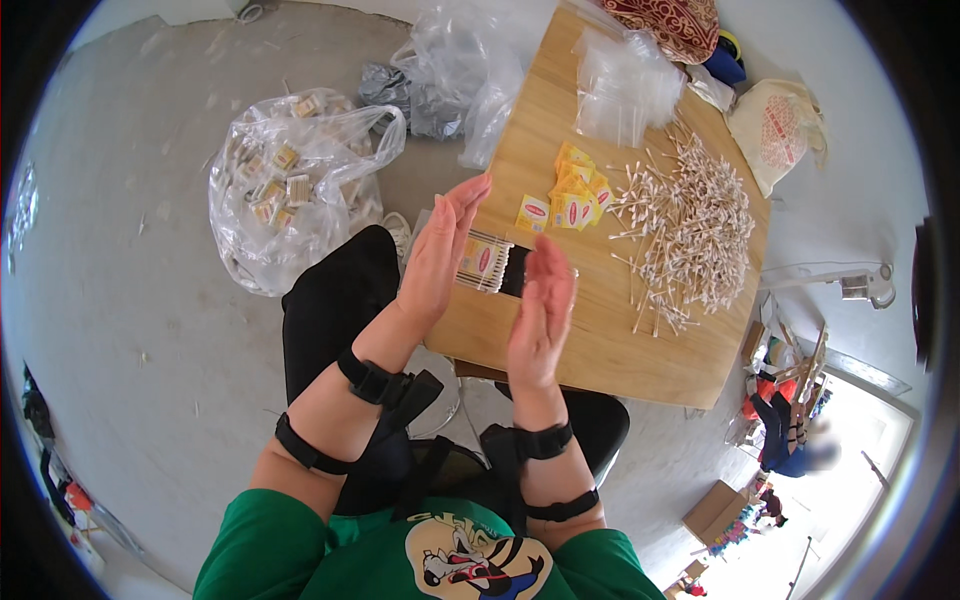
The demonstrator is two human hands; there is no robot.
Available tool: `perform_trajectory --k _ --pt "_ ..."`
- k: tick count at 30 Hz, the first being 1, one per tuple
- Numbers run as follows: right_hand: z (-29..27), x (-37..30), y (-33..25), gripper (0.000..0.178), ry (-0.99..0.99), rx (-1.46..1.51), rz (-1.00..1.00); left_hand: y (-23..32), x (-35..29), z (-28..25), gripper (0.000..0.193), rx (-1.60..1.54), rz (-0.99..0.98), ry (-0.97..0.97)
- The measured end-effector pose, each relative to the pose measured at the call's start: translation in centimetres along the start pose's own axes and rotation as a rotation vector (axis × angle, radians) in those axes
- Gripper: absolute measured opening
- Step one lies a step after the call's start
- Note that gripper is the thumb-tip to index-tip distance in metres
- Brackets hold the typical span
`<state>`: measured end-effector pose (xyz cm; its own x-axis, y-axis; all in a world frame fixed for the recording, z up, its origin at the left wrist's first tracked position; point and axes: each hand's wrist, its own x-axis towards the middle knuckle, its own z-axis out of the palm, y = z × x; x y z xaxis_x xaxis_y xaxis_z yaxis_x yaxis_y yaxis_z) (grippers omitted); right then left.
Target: Packaging a set of cotton swabs or similar items into a small plastic bag.
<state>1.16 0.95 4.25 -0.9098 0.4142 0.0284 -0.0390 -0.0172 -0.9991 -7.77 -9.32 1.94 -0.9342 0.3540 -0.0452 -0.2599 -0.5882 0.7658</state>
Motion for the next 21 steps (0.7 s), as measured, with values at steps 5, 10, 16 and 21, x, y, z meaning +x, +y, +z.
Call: perform_trajectory --k 5,10,16,21 --pt "-7.2 0.3 -1.0 0.047 -0.037 -0.791 -0.130 0.0 -0.2 0.2 0.063 0.138 0.032 -0.109" --pt "-9.4 -1.0 0.3 0.046 0.024 -0.695 -0.109 -1.3 -1.1 2.9 0.064 0.242 0.056 -0.318" --pt "-7.6 -0.1 1.6 0.045 0.157 -0.224 0.026 -3.8 -1.8 5.1 0.062 0.306 0.047 -0.342" --pt "-7.7 0.9 3.1 0.049 0.137 -0.075 -0.042 -4.0 -1.7 5.7 0.062 0.325 -0.025 -0.246"
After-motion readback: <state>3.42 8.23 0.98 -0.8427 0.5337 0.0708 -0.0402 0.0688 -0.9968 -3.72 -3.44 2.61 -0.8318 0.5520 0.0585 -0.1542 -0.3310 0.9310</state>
